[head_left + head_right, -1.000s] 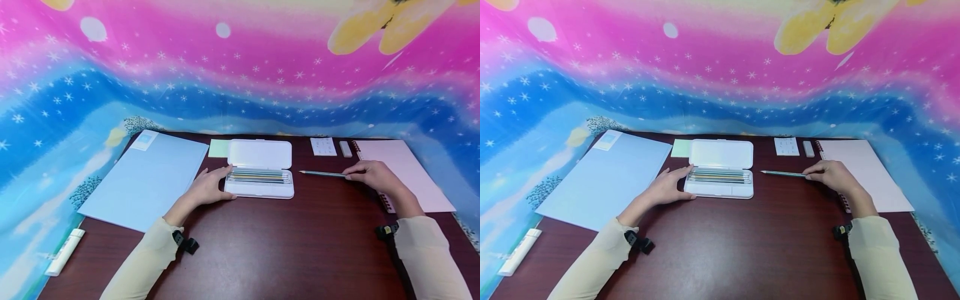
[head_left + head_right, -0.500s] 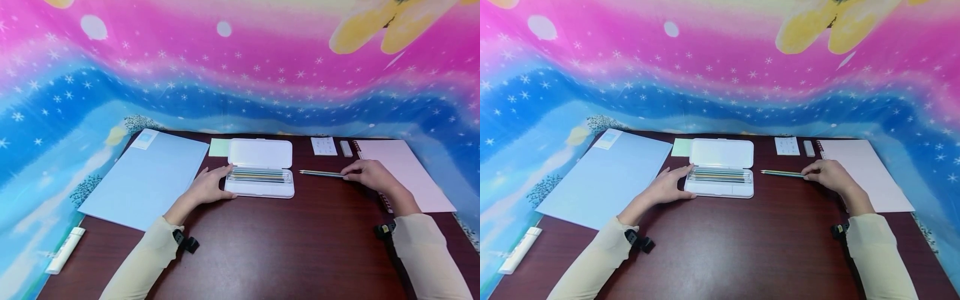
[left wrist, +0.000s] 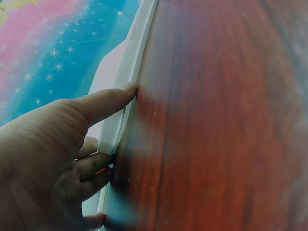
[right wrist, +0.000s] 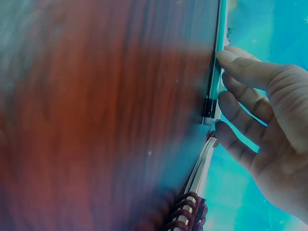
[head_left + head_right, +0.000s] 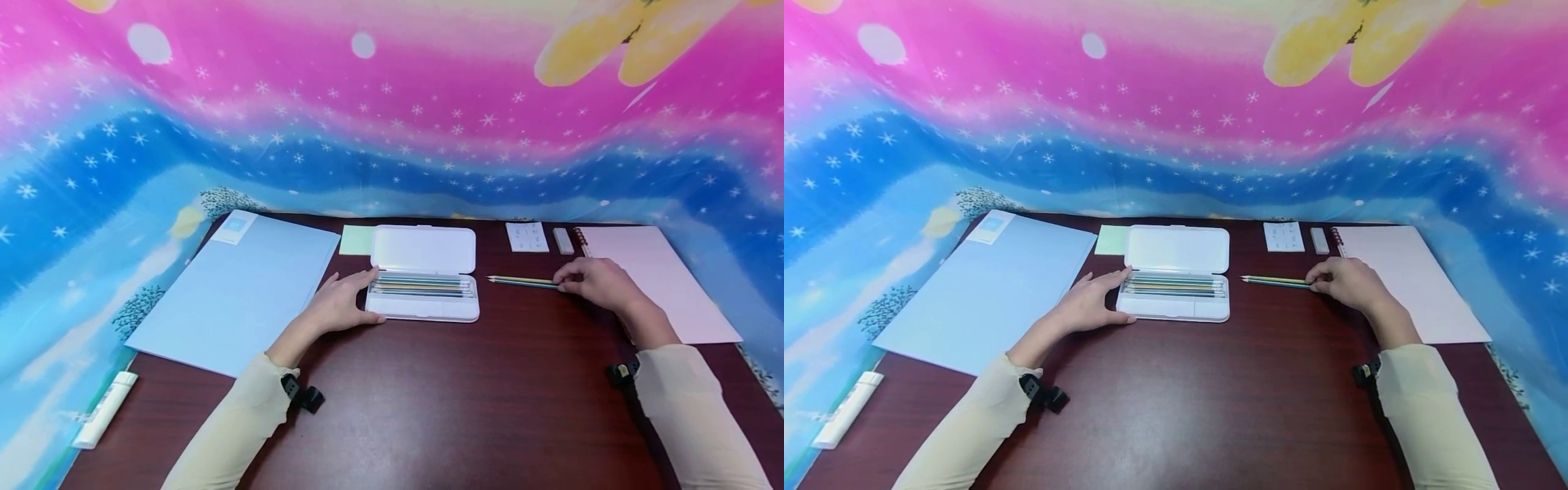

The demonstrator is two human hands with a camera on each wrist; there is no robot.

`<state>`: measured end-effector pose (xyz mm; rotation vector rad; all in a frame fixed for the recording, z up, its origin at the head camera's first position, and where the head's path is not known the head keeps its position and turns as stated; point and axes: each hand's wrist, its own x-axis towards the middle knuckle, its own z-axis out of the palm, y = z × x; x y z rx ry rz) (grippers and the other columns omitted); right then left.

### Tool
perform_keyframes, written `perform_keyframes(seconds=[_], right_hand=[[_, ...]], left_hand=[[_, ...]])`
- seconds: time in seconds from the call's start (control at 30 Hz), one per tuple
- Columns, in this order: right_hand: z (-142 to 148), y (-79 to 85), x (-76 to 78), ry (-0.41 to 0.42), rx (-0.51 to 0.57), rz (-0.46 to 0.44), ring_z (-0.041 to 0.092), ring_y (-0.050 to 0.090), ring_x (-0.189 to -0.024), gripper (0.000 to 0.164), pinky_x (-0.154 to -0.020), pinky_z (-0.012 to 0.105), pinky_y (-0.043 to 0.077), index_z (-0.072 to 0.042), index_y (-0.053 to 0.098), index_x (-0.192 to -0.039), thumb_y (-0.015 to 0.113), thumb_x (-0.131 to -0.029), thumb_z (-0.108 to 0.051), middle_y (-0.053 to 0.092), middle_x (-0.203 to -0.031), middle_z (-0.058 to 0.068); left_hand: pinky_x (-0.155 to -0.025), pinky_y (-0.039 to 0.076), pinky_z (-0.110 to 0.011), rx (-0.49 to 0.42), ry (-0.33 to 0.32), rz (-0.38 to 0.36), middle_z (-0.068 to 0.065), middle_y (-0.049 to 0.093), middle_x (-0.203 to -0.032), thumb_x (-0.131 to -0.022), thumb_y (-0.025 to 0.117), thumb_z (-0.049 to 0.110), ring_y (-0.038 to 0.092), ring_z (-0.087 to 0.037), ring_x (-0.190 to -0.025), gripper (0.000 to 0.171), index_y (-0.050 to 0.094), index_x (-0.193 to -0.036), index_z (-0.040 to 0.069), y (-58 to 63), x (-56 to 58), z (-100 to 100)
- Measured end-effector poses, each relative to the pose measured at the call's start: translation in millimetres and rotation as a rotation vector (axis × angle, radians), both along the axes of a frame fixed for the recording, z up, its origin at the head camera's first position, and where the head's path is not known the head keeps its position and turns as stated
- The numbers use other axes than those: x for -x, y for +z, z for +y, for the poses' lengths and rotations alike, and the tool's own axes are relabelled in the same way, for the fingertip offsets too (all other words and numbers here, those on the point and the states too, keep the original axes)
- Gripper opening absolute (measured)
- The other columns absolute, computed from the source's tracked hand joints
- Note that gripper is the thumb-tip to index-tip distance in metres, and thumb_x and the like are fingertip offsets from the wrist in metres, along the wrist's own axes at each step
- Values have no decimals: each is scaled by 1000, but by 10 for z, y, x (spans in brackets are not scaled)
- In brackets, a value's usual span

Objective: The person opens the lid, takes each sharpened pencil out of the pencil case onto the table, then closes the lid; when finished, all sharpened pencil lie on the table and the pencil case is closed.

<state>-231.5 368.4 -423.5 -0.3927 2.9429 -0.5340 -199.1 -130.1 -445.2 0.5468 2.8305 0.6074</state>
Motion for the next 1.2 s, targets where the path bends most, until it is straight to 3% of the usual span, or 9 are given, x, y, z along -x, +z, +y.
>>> perform_keyframes(seconds=[0.13, 0.37, 0.53, 0.7, 0.87, 1.2], right_hand=[[-26, 11, 11, 10, -13, 16, 33, 67, -99, 11, -87, 55, 50, -16, 79, -99, 73, -92, -12, 75, -108, 12], [-69, 28, 36, 22, -35, 9, 41, 60, -115, 24, -93, 63, 47, -14, 76, -115, 74, -91, -15, 63, -131, 24], [-80, 29, 46, 14, -35, -12, 42, 59, -118, 19, -97, 63, 46, -16, 78, -111, 72, -93, -16, 67, -125, 21], [-93, 29, 56, 19, -46, -14, 32, 63, -99, 24, -86, 55, 50, -15, 76, -116, 72, -93, -17, 71, -115, 16], [-209, 98, 15, 57, 12, 36, 25, 64, -92, 32, -83, 48, 50, -14, 73, -124, 73, -93, -20, 73, -107, 11], [-733, 255, -53, 129, 151, 48, 27, 64, -110, 32, -95, 52, 51, -20, 72, -127, 72, -96, -24, 73, -120, 9]], left_hand=[[-127, 16, -58, 0, 1, 0, -9, 43, -161, -82, 79, 55, 39, -27, -150, 100, 30, -161, 18, 8, 1, 4], [-127, 17, -58, -4, 2, -2, -9, 43, -161, -82, 79, 55, 39, -27, -150, 100, 31, -161, 19, 16, 9, 6], [-127, 17, -58, -3, 1, 1, -9, 43, -161, -82, 79, 55, 39, -27, -150, 100, 31, -161, 19, 20, 16, 9], [-127, 16, -58, -5, 2, 3, -9, 43, -160, -82, 79, 55, 39, -27, -150, 100, 30, -161, 19, 14, 16, 12], [-127, 17, -58, -3, 3, 1, -9, 44, -160, -81, 79, 55, 40, -27, -150, 101, 30, -161, 19, 3, 7, 3], [-127, 16, -58, 3, -3, -7, -9, 42, -161, -82, 79, 55, 38, -26, -151, 101, 28, -162, 18, -6, 3, 1]])
